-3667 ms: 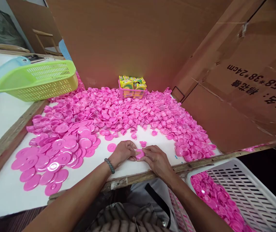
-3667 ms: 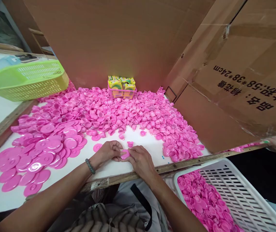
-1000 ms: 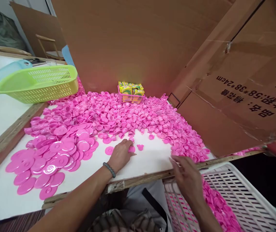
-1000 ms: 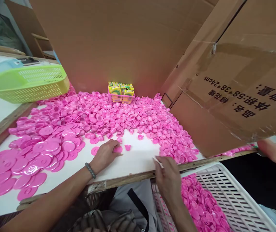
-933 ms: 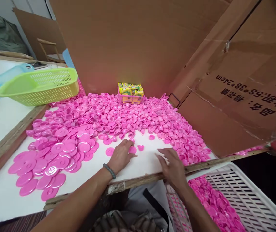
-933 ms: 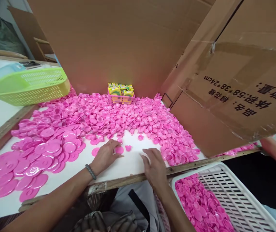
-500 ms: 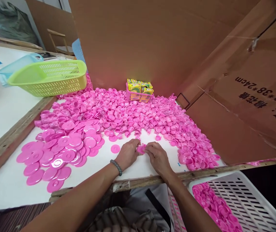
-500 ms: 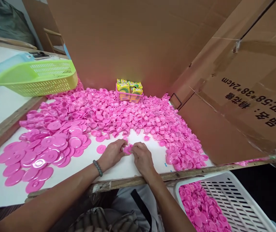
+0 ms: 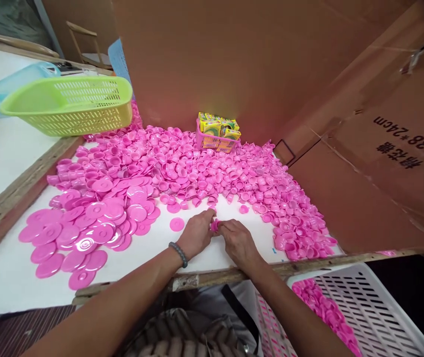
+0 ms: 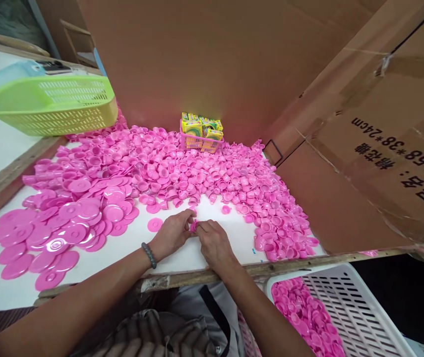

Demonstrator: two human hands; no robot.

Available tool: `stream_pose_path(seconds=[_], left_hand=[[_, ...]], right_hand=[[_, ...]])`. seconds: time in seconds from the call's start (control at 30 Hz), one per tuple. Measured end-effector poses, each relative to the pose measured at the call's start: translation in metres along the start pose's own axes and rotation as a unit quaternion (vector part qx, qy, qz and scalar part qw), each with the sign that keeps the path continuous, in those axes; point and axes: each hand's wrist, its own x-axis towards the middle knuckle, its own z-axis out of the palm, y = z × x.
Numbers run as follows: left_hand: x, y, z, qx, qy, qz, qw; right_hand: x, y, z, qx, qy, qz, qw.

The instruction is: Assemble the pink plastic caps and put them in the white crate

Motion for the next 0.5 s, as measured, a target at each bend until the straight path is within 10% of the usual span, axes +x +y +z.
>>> stream_pose_path(seconds=[0.17, 0.33, 0.5], left_hand=[[-0.001, -0.004, -0.002, -0.024, 0.006, 0.008, 1.0], [0.0, -0.001, -0.011, -0.092, -0.01, -0.004, 0.996], [0.004, 0.004, -0.014, -0.189, -0.035, -0.075, 0.979]], right_hand=[[-0.003, 0.003, 0.004, 0.104, 0.058, 0.046, 0.992], [-0.002, 0.009, 0.003, 0.374, 0.055, 0.221, 0.899], [-0.001, 0.011, 0.002, 0.449, 0.066, 0.255, 0.854]])
